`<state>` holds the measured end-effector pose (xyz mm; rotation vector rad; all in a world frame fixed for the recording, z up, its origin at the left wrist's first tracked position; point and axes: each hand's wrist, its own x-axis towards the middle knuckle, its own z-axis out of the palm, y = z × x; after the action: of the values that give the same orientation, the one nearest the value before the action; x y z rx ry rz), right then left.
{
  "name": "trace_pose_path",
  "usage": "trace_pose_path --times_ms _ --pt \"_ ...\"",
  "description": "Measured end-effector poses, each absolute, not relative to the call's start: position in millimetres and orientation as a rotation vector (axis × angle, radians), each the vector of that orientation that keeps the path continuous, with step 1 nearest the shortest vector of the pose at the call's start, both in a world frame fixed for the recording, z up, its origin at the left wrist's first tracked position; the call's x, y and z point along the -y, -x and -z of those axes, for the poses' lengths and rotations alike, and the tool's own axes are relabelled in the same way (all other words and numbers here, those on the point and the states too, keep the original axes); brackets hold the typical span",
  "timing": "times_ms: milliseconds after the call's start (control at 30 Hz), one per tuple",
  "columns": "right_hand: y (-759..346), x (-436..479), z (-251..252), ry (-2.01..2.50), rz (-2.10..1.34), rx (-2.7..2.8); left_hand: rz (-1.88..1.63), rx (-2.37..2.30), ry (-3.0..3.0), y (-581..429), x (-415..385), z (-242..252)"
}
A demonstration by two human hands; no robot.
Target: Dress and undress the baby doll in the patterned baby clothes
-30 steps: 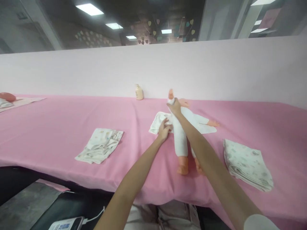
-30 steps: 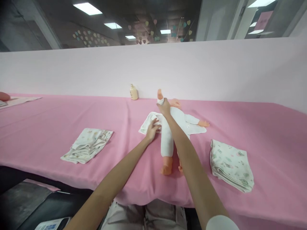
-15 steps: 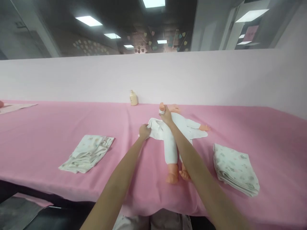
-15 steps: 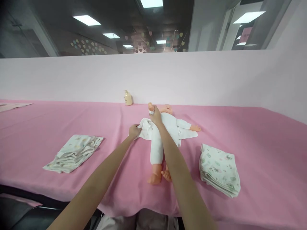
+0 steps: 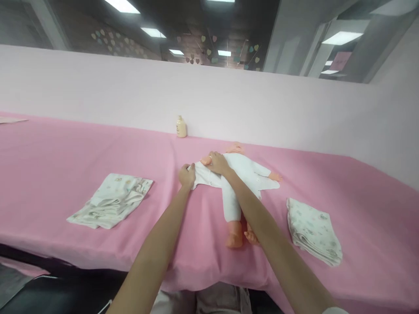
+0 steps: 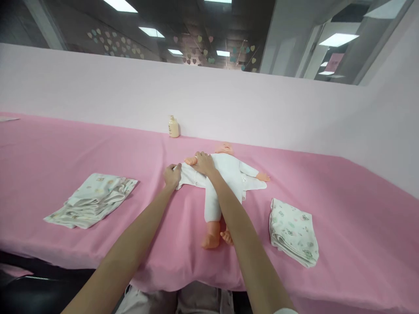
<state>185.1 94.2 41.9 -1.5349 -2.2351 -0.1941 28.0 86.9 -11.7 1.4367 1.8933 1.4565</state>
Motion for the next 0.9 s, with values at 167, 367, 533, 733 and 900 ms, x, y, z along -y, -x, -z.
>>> trace_pose_path --times_ms 167,367,533,733,900 --pt "-172.5 -93.2 -37.3 1.610 0.227 2.347 -1.659 -1.841 -1.398 -24.5 -90.9 17.9" --pt "-171.9 -92.3 -37.8 1.612 0.189 2.477 -1.634 -1.679 -1.344 -24.7 -90.6 20.3" --pt "-168.1 -92.7 -37.1 1.670 0.187 2.558 -1.741 -1.535 -1.232 -27.9 -90.9 21.2" --pt "-170.2 -98.9 -33.2 1.659 0.105 2.585 -1.524 -1.578 -1.396 -28.1 -90.7 20.6" --pt "-181.2 -101.6 -40.4 1.594 -0.012 2.552 -1.307 -1.468 -1.476 -28.9 -92.4 21.6"
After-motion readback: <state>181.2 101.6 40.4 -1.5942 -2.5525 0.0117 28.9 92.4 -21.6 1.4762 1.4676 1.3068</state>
